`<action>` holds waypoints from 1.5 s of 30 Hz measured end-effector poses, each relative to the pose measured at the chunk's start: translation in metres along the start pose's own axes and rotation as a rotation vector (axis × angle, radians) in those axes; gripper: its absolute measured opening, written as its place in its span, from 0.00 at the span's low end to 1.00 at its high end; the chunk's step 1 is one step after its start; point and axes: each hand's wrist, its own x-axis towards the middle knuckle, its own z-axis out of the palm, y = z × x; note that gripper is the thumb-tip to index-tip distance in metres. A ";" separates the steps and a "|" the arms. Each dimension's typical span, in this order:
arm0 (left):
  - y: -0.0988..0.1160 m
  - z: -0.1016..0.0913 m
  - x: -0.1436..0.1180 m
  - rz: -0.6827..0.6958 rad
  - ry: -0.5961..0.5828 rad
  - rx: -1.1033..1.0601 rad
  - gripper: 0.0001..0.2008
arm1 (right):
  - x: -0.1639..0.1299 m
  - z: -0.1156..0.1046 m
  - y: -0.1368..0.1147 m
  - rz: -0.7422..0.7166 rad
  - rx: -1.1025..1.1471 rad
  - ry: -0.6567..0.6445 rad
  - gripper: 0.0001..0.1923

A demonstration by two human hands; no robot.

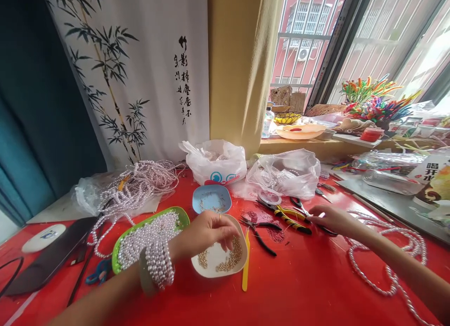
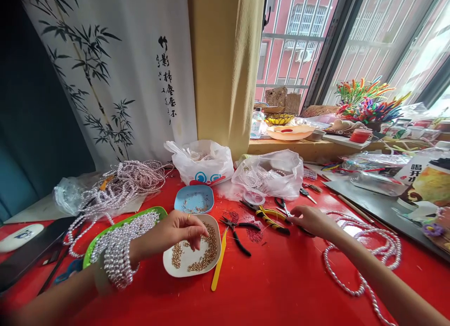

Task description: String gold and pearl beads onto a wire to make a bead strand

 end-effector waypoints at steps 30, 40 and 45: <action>0.052 -0.011 -0.007 0.220 0.127 0.534 0.15 | -0.016 -0.028 -0.100 -0.280 -0.049 0.155 0.16; 0.042 0.036 0.074 0.056 0.098 0.018 0.24 | -0.003 -0.026 -0.163 -0.491 -0.165 0.071 0.11; 0.036 0.033 0.076 -0.085 0.147 -0.071 0.28 | 0.002 -0.030 -0.159 -0.450 -0.133 0.053 0.11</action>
